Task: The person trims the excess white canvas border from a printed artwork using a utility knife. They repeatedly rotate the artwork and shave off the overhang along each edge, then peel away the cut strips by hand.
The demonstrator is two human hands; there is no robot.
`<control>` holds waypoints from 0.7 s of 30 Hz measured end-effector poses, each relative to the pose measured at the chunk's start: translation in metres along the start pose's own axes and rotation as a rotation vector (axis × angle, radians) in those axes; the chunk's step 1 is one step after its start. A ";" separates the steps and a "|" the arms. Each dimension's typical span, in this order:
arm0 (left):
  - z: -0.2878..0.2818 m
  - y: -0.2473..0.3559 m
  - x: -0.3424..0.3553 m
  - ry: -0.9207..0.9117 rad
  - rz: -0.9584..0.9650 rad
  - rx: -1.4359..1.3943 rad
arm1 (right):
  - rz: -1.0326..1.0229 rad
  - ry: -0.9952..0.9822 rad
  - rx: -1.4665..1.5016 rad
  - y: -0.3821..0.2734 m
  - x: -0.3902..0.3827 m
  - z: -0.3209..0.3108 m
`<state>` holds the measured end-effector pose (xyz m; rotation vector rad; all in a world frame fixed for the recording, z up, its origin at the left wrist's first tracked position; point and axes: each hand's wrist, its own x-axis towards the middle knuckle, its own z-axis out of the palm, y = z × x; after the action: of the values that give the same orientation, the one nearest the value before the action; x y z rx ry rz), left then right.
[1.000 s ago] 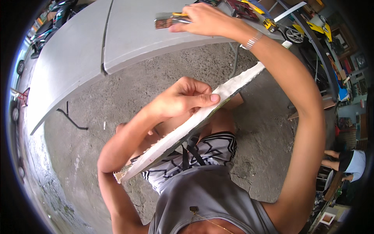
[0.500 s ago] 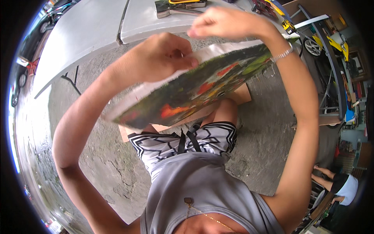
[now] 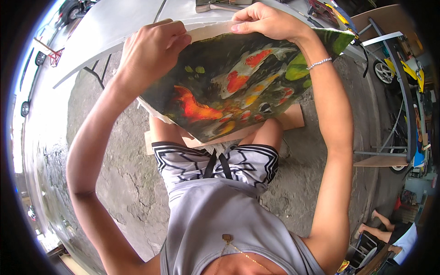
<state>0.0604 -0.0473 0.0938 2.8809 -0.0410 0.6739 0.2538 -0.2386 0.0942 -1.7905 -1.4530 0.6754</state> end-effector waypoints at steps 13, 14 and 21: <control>0.036 0.033 0.027 -0.012 -0.100 -0.019 | -0.126 0.137 -0.048 0.000 -0.003 0.019; 0.037 0.034 0.026 0.040 -0.072 -0.008 | -0.125 0.139 -0.066 0.000 -0.004 0.019; 0.048 0.040 0.021 0.174 0.017 0.114 | -0.176 0.286 -0.128 -0.001 -0.004 0.029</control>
<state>0.0972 -0.0949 0.0679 2.9194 -0.0037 0.9571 0.2299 -0.2360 0.0772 -1.7452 -1.4606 0.2306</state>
